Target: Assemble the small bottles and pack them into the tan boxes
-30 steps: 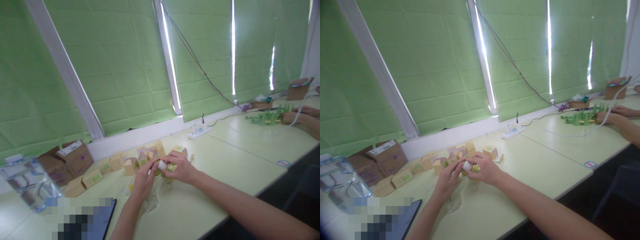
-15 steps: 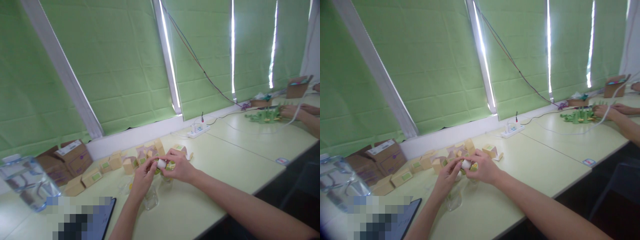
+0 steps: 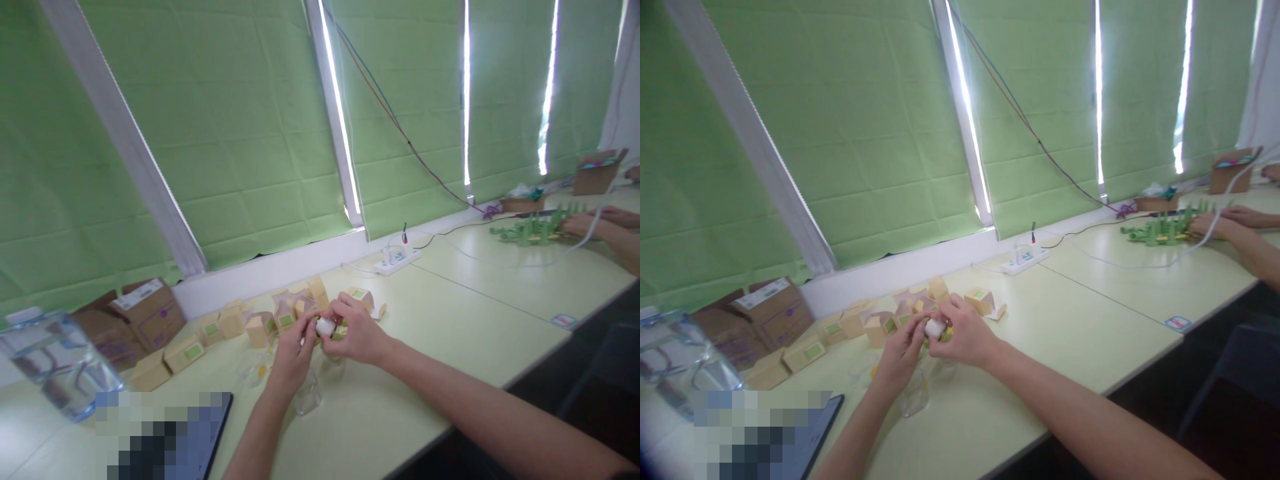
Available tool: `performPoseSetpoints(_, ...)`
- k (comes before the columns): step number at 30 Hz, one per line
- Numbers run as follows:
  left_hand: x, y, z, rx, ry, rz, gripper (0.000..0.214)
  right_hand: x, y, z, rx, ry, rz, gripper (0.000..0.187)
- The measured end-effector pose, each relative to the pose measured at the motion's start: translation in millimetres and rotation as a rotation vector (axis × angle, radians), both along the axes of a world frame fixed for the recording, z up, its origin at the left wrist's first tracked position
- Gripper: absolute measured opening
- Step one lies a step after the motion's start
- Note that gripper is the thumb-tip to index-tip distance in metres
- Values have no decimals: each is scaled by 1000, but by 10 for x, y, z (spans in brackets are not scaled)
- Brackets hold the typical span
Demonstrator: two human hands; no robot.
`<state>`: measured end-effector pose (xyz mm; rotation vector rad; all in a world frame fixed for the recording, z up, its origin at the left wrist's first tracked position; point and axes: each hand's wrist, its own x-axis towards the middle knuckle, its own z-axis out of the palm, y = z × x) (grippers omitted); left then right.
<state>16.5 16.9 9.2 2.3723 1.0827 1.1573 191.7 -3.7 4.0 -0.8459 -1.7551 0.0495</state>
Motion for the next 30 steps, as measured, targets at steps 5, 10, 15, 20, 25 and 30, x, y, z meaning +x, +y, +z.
performPoseSetpoints(5, 1, 0, -2, 22, -2, -8, 36, 13, 12, -8, 1, -17, 15, 20)
performPoseSetpoints(10, 18, -18, 13, 20, -35, -25, 37, 58, 11, -15, 24, -25, 28, 20)
performPoseSetpoints(15, 13, -62, 51, -18, -83, -45, 39, 65, 12, -13, 37, 11, 45, 22)
performPoseSetpoints(20, -25, -70, 44, 70, -1, -52, 44, 93, 64, -41, -13, 105, 154, 27)
performPoseSetpoints(25, -48, -104, 62, 165, 106, -22, 43, 132, 124, -84, -88, 82, 214, 29)
performPoseSetpoints(30, -108, -100, 99, 205, 133, 49, 40, 169, 154, -83, -148, 110, 222, 22)
